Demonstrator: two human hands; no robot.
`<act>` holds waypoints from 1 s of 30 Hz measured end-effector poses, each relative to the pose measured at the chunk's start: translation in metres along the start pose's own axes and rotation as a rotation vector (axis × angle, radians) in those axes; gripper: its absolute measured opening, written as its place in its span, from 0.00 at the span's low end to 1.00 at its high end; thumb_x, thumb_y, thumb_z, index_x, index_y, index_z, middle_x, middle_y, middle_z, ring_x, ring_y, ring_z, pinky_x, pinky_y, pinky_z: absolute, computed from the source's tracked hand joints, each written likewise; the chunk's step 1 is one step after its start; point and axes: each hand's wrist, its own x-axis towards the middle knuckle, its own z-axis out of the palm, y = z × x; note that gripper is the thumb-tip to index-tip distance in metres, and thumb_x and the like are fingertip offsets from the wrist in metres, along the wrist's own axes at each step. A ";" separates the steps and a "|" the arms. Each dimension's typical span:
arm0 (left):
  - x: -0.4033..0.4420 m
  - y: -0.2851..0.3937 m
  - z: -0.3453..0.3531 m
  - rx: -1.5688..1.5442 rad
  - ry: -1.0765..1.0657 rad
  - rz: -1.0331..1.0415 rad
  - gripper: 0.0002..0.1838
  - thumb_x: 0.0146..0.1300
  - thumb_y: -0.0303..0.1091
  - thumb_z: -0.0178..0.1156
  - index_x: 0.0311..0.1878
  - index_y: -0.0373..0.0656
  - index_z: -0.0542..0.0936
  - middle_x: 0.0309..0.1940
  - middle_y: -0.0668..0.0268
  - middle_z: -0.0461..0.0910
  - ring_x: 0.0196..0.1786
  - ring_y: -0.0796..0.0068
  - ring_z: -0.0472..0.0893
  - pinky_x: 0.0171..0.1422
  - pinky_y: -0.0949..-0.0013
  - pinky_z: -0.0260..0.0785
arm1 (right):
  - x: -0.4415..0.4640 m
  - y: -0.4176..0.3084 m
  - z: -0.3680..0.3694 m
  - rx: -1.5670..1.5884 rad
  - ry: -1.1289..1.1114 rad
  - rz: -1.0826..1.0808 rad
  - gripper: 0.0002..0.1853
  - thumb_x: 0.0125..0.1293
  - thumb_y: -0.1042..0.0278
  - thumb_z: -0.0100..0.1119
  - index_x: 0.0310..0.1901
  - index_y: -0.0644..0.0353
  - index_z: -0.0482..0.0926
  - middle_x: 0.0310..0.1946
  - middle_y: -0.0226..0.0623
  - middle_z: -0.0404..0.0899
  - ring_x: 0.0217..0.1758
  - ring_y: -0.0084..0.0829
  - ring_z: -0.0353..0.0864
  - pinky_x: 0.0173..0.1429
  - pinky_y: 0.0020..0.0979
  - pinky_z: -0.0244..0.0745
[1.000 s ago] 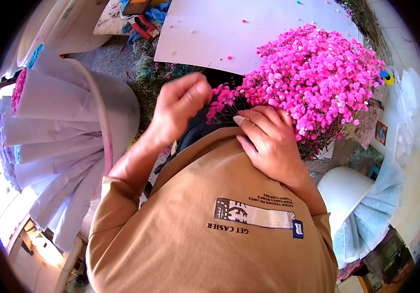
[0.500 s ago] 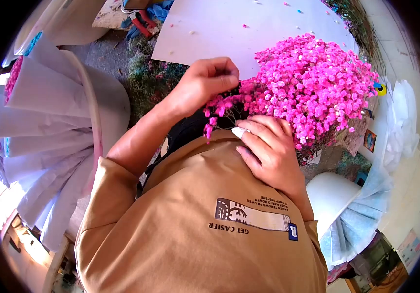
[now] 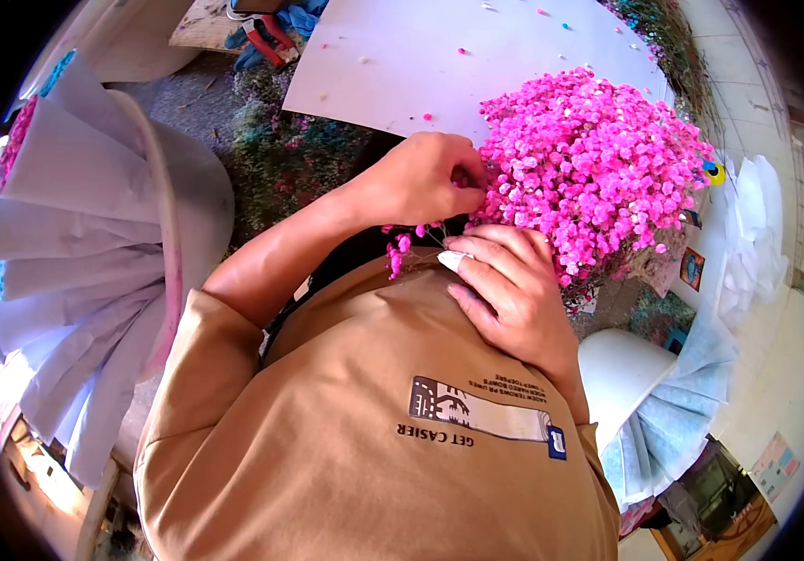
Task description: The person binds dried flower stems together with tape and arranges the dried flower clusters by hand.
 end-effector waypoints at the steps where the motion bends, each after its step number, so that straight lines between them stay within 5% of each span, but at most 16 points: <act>1: -0.002 0.005 -0.001 -0.145 0.012 -0.077 0.11 0.60 0.30 0.65 0.42 0.33 0.86 0.31 0.56 0.84 0.35 0.70 0.81 0.45 0.65 0.74 | 0.000 0.000 0.000 0.003 0.006 0.003 0.13 0.57 0.70 0.73 0.45 0.59 0.84 0.54 0.35 0.83 0.59 0.39 0.79 0.61 0.43 0.69; 6: -0.007 -0.003 0.006 -0.624 0.028 -0.160 0.08 0.67 0.31 0.59 0.39 0.36 0.83 0.28 0.73 0.78 0.32 0.84 0.73 0.37 0.74 0.67 | 0.000 -0.001 -0.002 0.005 0.012 0.016 0.13 0.58 0.70 0.72 0.44 0.59 0.84 0.54 0.35 0.83 0.59 0.39 0.79 0.62 0.44 0.69; 9: -0.008 0.011 -0.007 -0.670 0.000 -0.275 0.07 0.68 0.32 0.60 0.39 0.38 0.83 0.28 0.74 0.78 0.31 0.85 0.72 0.36 0.75 0.66 | -0.001 -0.002 -0.001 0.012 0.011 0.019 0.13 0.58 0.70 0.72 0.45 0.59 0.85 0.53 0.35 0.83 0.59 0.39 0.79 0.62 0.43 0.70; 13: -0.005 0.002 -0.008 -0.444 -0.103 -0.189 0.11 0.68 0.32 0.64 0.47 0.34 0.83 0.32 0.70 0.81 0.38 0.81 0.77 0.45 0.72 0.72 | -0.001 -0.001 -0.003 0.015 0.011 0.018 0.14 0.58 0.70 0.72 0.46 0.59 0.85 0.53 0.35 0.83 0.59 0.39 0.79 0.62 0.43 0.70; 19: -0.005 -0.002 -0.001 -0.110 -0.048 0.014 0.12 0.62 0.29 0.69 0.47 0.33 0.85 0.33 0.65 0.82 0.37 0.80 0.78 0.44 0.71 0.72 | -0.003 -0.001 -0.001 0.006 0.010 0.017 0.14 0.59 0.69 0.72 0.47 0.59 0.85 0.53 0.35 0.83 0.59 0.39 0.79 0.62 0.43 0.70; 28: -0.008 -0.002 -0.008 -0.728 -0.139 -0.252 0.11 0.68 0.31 0.66 0.49 0.35 0.85 0.36 0.68 0.83 0.40 0.81 0.79 0.45 0.73 0.72 | -0.002 -0.002 -0.001 0.008 0.032 0.021 0.14 0.58 0.70 0.72 0.47 0.60 0.84 0.51 0.36 0.83 0.57 0.39 0.80 0.60 0.43 0.71; 30: -0.007 0.007 -0.008 -0.616 -0.121 -0.214 0.12 0.68 0.30 0.65 0.51 0.34 0.84 0.37 0.67 0.83 0.40 0.81 0.78 0.45 0.72 0.73 | -0.002 -0.004 -0.002 0.005 0.024 0.033 0.15 0.58 0.70 0.72 0.47 0.60 0.85 0.51 0.35 0.84 0.57 0.38 0.81 0.60 0.41 0.71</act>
